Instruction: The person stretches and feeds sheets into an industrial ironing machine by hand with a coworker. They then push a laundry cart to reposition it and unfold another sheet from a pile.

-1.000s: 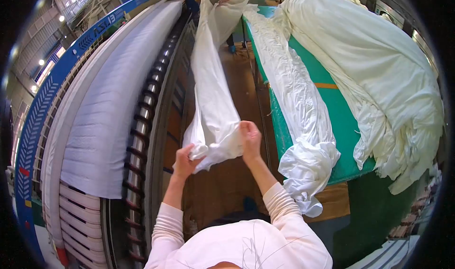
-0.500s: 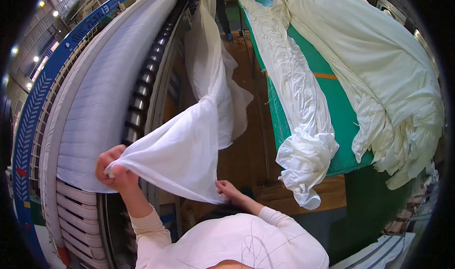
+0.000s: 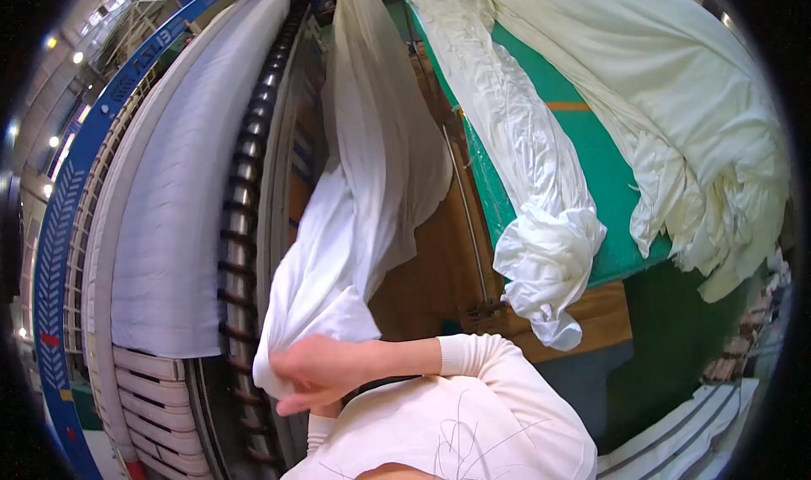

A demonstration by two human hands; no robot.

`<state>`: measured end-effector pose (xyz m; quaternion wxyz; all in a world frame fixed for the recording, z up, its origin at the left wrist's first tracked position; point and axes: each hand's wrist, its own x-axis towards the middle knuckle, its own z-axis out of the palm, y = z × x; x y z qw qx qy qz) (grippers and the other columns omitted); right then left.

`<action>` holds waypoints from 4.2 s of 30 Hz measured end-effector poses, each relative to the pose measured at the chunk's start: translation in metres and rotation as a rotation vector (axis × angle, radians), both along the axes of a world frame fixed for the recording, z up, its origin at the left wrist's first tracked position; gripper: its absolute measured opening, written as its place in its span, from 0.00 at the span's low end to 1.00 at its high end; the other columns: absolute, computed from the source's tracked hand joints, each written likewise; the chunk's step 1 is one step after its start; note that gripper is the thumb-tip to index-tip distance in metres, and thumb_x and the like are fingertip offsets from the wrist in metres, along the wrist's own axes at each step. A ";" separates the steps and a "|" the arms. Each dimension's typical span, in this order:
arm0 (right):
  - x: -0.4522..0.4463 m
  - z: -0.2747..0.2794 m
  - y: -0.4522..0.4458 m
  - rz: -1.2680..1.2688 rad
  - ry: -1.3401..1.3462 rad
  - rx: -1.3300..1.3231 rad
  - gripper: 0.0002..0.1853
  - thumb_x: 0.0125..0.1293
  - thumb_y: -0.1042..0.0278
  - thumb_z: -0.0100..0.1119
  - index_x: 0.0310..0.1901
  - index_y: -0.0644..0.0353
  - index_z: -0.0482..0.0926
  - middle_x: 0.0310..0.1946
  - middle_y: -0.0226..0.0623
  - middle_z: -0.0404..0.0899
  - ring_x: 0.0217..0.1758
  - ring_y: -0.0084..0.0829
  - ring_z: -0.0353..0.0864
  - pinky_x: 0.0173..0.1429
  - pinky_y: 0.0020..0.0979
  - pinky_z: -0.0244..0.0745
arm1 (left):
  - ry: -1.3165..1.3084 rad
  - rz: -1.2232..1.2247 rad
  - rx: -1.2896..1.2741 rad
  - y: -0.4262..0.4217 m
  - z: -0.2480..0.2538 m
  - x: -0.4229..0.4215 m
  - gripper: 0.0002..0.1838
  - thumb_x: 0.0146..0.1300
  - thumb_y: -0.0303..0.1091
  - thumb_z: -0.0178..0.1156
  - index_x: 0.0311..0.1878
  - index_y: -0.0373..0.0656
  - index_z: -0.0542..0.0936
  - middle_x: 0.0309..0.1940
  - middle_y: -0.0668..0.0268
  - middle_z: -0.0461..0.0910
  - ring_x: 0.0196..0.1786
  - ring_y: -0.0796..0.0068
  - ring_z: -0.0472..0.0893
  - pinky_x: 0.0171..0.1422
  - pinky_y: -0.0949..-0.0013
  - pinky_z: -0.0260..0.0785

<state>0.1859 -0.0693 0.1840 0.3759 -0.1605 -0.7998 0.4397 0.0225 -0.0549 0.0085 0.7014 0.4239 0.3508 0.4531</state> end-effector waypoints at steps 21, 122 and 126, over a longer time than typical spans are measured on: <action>0.104 -0.286 0.267 -0.703 1.631 -1.241 0.26 0.66 0.52 0.52 0.55 0.66 0.70 0.56 0.47 0.72 0.59 0.43 0.72 0.63 0.46 0.68 | 0.722 0.610 0.732 -0.066 0.156 -0.024 0.28 0.60 0.47 0.58 0.58 0.41 0.66 0.53 0.59 0.71 0.60 0.63 0.70 0.68 0.58 0.57; 0.137 -0.120 -0.041 -1.353 0.987 -0.267 0.29 0.63 0.54 0.55 0.59 0.64 0.62 0.52 0.39 0.69 0.60 0.34 0.66 0.65 0.37 0.61 | 0.589 0.399 -0.420 0.002 -0.235 -0.018 0.09 0.55 0.31 0.61 0.30 0.33 0.82 0.24 0.66 0.79 0.27 0.78 0.75 0.31 0.69 0.68; 0.153 -0.255 -0.052 -1.359 -0.390 -0.604 0.21 0.64 0.54 0.52 0.52 0.62 0.71 0.49 0.52 0.74 0.53 0.48 0.74 0.54 0.43 0.70 | 0.504 0.584 -0.111 0.008 -0.093 -0.090 0.13 0.60 0.35 0.61 0.24 0.36 0.76 0.20 0.73 0.73 0.25 0.84 0.68 0.29 0.75 0.62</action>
